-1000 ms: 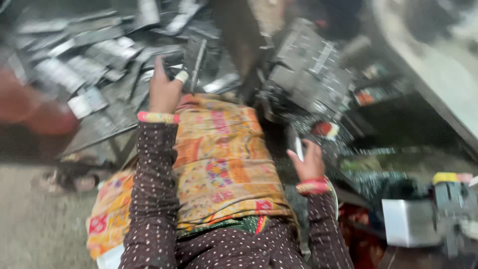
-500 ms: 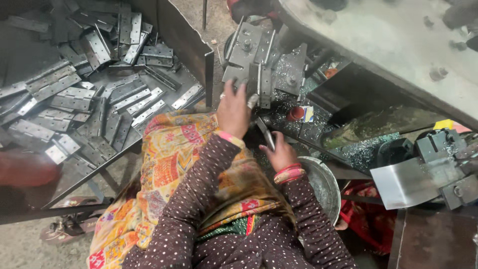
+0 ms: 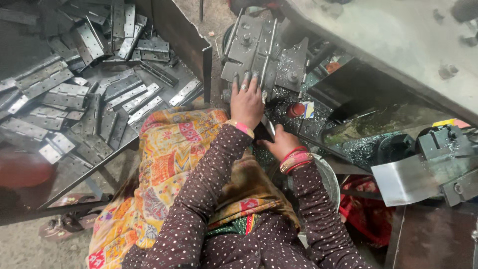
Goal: The person uses a press machine to process metal brackets. They pick up individual brackets, place them into the machine die, and then set the processed parts aside.
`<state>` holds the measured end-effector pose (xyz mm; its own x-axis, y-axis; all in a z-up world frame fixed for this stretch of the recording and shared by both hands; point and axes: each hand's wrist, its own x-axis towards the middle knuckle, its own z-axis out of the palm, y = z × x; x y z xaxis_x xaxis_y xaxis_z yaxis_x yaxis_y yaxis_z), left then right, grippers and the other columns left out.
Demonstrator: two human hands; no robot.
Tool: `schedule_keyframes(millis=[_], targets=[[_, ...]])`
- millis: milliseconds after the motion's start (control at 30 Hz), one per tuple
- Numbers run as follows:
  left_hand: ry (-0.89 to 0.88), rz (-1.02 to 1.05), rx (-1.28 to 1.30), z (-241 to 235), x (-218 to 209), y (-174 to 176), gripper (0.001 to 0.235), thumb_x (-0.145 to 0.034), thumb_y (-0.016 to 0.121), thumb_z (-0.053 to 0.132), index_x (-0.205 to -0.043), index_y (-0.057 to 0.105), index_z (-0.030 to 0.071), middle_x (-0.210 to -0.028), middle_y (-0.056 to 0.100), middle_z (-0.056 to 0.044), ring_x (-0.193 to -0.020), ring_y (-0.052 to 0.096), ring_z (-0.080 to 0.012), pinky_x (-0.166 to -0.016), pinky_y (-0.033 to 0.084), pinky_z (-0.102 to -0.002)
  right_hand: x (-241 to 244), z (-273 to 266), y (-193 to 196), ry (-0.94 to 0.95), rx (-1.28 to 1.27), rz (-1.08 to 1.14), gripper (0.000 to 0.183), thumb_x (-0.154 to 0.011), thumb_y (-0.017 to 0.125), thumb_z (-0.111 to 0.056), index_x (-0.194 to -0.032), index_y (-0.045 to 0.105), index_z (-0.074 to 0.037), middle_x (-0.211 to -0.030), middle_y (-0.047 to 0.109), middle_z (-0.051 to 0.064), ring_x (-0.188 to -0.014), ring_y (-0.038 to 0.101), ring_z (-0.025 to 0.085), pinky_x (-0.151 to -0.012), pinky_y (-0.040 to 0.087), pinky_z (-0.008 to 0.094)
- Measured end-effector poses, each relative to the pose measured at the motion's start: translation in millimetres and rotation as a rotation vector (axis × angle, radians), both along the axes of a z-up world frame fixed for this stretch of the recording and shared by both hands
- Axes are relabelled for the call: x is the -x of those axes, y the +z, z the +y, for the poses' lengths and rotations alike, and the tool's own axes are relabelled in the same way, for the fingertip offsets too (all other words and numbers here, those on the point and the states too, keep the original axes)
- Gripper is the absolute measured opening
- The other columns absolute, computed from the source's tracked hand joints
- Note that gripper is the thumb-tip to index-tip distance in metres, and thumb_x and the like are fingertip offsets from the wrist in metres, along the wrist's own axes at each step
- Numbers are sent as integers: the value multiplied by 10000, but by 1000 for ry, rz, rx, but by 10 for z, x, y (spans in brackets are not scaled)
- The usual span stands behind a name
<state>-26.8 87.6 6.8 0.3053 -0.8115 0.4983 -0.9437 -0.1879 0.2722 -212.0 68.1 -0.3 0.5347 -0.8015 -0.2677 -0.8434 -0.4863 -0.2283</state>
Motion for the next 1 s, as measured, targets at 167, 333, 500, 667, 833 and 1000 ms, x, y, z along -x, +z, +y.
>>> schedule_keyframes(millis=[167,333,500,667,833,1000], targets=[[-23,72,5,-60,-30,-39,315,-872,597,178,-1132,722,51,-1366,618,-124,-1318,541,-307,-1144,318,-590,139,109,-289,-34,17,-64,668,-789,809,-512,-1138,513,-25,-865,720,267,-823,699,490,-692,560,558],[-23,68,53,-82,-107,-39,288,-897,593,200,-1106,722,49,-1354,621,-105,-1347,540,-298,-1138,343,-601,298,661,-902,-191,54,-352,576,-848,785,-355,-1240,526,-21,-851,693,312,-820,671,527,-684,536,577],[-6,61,10,-101,-115,-65,314,-935,558,180,-1164,724,43,-1421,612,-126,-1366,516,-311,-1155,320,-599,294,527,-840,-117,-18,-185,592,-839,810,-387,-1161,517,13,-884,690,322,-853,664,535,-710,528,579],[55,-105,-36,-378,-77,-91,359,-919,526,216,-1158,733,47,-1402,596,-184,-1391,484,-355,-1165,256,-616,155,76,-391,-54,-39,-68,633,-799,824,-473,-1109,526,-8,-921,708,298,-878,686,505,-721,554,554],[46,-43,-110,-603,-107,-110,362,-983,503,219,-1200,713,20,-1453,580,-188,-1430,465,-352,-1209,221,-586,248,217,-695,-106,-81,-15,711,-854,794,-559,-1166,476,-5,-850,693,317,-820,689,514,-677,550,576],[-22,224,6,-107,-209,106,375,-949,514,206,-1225,700,33,-1369,647,-145,-1329,568,-324,-1166,367,-576,318,575,-1027,-230,-23,-192,496,-902,761,-411,-1141,513,-54,-859,702,318,-858,675,534,-703,537,595]])
